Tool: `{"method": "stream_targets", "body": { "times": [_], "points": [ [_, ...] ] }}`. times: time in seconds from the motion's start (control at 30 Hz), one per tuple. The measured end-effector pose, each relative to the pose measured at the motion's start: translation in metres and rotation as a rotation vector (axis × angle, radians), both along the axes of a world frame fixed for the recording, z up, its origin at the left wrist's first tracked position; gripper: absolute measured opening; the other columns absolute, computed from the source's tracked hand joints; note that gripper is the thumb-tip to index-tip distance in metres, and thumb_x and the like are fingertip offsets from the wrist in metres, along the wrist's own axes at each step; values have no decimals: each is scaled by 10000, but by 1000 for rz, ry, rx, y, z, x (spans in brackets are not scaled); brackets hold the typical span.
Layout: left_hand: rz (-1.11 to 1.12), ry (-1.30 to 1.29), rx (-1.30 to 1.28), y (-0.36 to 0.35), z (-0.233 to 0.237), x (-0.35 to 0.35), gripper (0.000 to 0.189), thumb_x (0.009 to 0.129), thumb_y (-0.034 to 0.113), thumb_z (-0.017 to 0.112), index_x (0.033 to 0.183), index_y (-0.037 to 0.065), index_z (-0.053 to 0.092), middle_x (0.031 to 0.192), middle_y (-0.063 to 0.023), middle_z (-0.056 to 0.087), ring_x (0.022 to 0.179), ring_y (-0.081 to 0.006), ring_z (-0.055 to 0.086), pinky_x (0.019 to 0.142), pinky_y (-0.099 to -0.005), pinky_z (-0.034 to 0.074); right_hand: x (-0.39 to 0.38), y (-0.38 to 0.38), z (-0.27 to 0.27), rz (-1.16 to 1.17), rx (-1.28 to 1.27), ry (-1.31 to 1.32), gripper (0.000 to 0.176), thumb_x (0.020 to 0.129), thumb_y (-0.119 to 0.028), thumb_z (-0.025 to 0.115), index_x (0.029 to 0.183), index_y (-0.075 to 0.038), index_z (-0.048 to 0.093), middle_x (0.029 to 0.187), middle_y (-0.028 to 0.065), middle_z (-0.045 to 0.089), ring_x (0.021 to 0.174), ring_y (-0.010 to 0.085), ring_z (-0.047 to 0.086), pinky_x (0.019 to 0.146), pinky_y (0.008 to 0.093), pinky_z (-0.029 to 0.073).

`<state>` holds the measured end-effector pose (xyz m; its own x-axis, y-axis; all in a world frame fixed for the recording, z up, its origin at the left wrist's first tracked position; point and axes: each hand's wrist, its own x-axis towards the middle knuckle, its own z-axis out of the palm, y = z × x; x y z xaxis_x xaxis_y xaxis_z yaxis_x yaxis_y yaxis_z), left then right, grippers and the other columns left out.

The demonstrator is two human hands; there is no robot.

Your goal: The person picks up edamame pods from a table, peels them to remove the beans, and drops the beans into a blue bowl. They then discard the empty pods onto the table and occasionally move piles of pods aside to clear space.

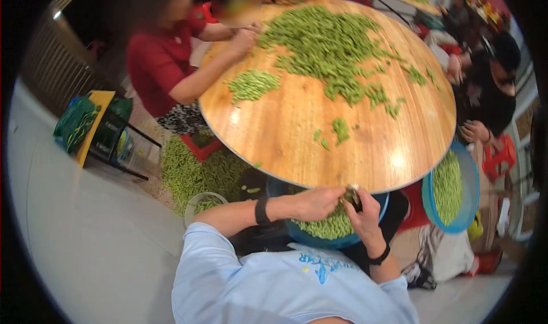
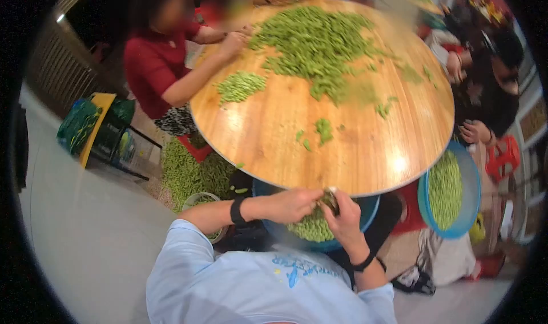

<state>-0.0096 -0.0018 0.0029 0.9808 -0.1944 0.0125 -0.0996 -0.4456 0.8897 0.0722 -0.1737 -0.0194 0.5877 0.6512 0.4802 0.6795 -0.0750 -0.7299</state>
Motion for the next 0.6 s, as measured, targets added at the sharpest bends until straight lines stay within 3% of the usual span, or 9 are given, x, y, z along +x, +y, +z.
{"method": "stream_targets", "body": {
  "times": [0.1, 0.17, 0.2, 0.27, 0.3, 0.4, 0.53, 0.6],
  "points": [
    [36, 27, -35, -1, -4, 1, 166, 824, 38, 441, 975, -30, 443, 838, -297, 564, 862, -501, 543, 707, -515, 441, 5, 0, 2, 43, -45, -29, 355, 725, -10, 712, 1043, 32, 559, 797, 174, 584, 691, 333, 612, 600, 361, 489],
    [79, 41, -29, 0, -10, 1, 149, 842, 69, 482, 957, -18, 445, 778, -220, 524, 732, -389, 561, 648, -418, 446, 9, -3, 2, 42, -107, -9, 353, 732, -14, 708, 1045, 24, 550, 813, 174, 591, 714, 331, 617, 601, 364, 490],
    [56, 59, -42, 0, -13, 1, 149, 842, 69, 482, 957, -18, 445, 778, -220, 524, 732, -389, 561, 648, -418, 446, 11, -4, 2, 92, -98, -14, 355, 729, -11, 707, 1044, 20, 546, 815, 173, 590, 713, 332, 615, 598, 364, 488],
    [83, 98, -151, 1, -17, 3, 176, 838, 73, 480, 992, -9, 458, 725, -108, 496, 635, -208, 506, 591, -324, 418, 14, -4, 3, 171, -86, -30, 365, 723, 3, 697, 1050, 10, 536, 817, 167, 588, 712, 334, 613, 593, 370, 484],
    [74, 107, -159, 1, -16, 3, 176, 838, 73, 480, 992, -9, 458, 725, -108, 496, 635, -208, 506, 591, -324, 418, 15, -6, 4, 162, -94, -20, 365, 723, 3, 697, 1050, 10, 536, 817, 167, 588, 712, 334, 613, 593, 370, 484],
    [-14, 225, -404, 0, -14, 2, 258, 831, 62, 471, 1082, 3, 480, 736, 46, 454, 631, -59, 410, 557, -229, 363, 20, -11, 7, 345, -140, 105, 328, 728, 5, 683, 1027, 12, 549, 793, 161, 589, 702, 334, 612, 594, 372, 482],
    [-35, 497, -688, 5, -6, 2, 378, 798, 29, 469, 1175, -2, 468, 778, 37, 484, 691, -29, 449, 578, -192, 366, 24, -11, 15, 393, -149, 121, 322, 727, -7, 678, 1022, 4, 550, 771, 156, 580, 680, 328, 603, 588, 371, 475],
    [-13, 415, -631, 1, -12, 1, 358, 789, 17, 467, 1145, -13, 456, 766, 30, 485, 668, -37, 443, 560, -197, 362, 25, -10, 13, 382, -156, 119, 326, 722, -8, 677, 1020, 4, 544, 768, 155, 580, 681, 328, 604, 585, 372, 473]
  ]
}}
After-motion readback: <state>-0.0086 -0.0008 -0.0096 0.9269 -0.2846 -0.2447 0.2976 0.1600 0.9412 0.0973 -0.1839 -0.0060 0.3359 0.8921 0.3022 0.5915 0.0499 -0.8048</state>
